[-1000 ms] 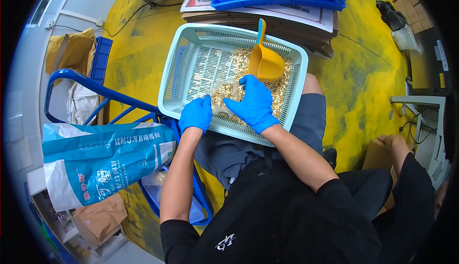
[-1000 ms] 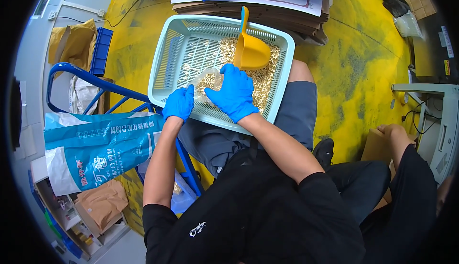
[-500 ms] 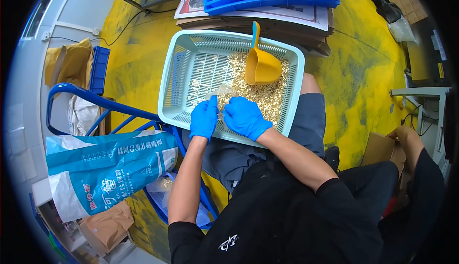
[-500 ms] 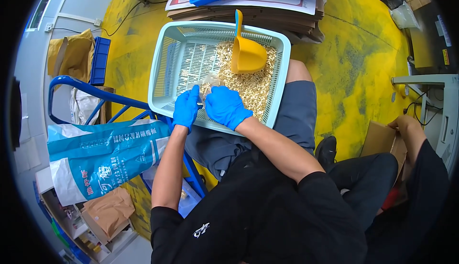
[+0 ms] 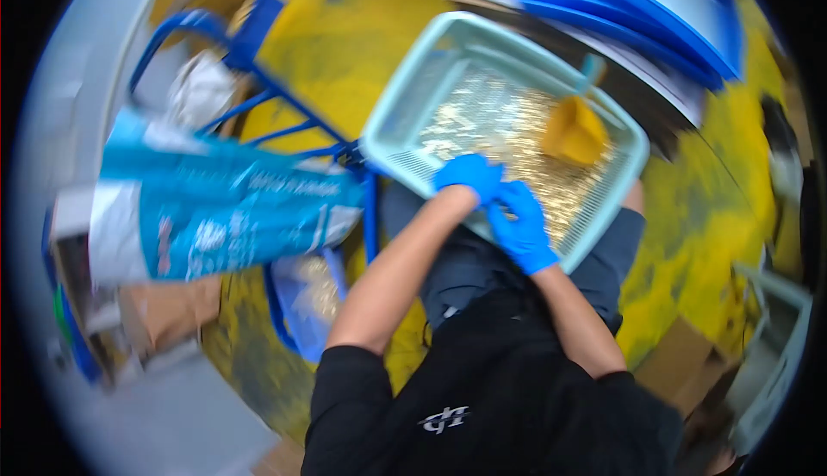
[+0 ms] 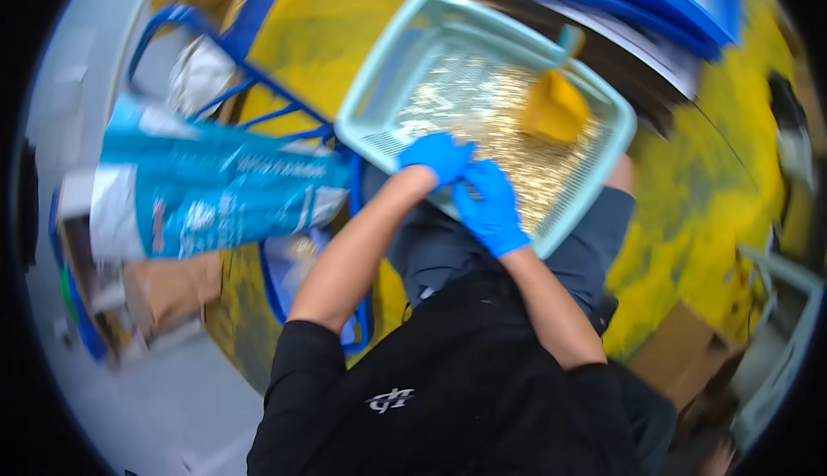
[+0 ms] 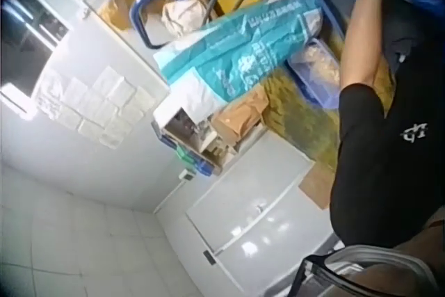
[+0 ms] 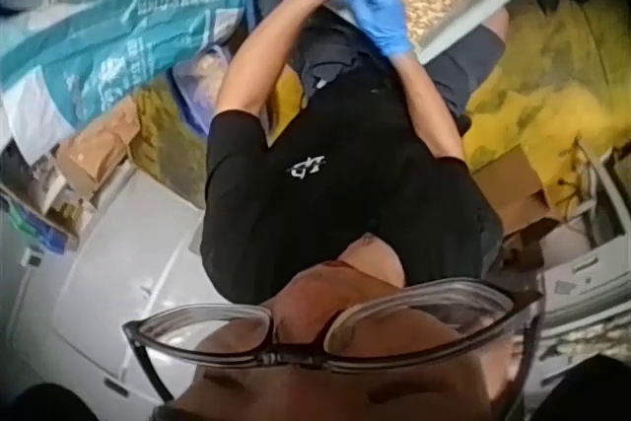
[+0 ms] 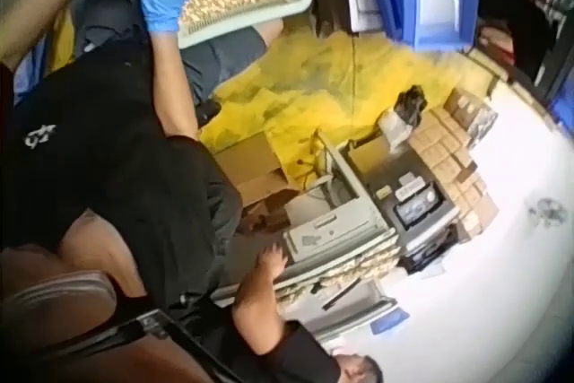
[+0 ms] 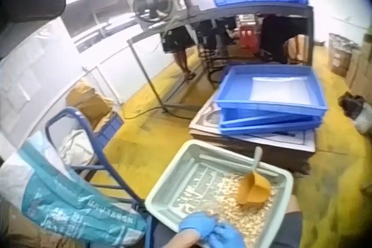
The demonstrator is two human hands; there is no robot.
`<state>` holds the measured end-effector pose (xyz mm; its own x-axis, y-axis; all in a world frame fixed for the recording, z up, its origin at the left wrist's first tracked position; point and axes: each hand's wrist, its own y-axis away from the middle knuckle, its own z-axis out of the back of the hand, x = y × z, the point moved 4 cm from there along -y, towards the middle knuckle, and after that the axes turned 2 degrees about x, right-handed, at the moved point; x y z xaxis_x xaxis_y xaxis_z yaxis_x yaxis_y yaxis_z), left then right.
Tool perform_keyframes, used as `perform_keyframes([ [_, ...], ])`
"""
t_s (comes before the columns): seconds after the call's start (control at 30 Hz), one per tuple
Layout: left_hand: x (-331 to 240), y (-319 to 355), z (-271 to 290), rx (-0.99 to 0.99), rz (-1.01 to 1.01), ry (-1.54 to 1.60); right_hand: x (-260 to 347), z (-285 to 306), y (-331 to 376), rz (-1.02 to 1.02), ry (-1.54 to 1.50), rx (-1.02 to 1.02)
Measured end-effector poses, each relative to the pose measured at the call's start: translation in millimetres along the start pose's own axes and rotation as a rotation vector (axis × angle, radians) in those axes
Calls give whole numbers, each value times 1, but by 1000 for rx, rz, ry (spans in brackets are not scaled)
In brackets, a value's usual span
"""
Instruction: Scooping small items from a bin into plastic bags and weighing them on a digital scale.
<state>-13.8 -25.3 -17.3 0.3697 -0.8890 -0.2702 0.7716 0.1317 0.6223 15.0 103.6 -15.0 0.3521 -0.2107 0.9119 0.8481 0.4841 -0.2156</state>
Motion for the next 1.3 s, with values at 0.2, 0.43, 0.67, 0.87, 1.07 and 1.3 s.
perform_keyframes([
  [0.2, -6, 10, 2, -107, -259, 209, 2, 38, 22, -146, -7, 10],
  [0.43, 23, 31, 18, -300, -338, 582, -29, 59, 40, -307, -141, -57],
  [0.67, 81, 161, 58, -505, -298, 1105, -60, 81, 52, -415, -118, -124],
  [0.87, 186, 309, 18, -1078, -51, 84, -63, 95, 37, -457, -28, -130],
  [1.07, 304, 421, -67, -949, 806, 766, -82, 94, 15, -467, -98, -87],
  [1.3, 389, 460, -203, -627, 1246, 653, -71, 81, -4, -454, -76, -40],
])
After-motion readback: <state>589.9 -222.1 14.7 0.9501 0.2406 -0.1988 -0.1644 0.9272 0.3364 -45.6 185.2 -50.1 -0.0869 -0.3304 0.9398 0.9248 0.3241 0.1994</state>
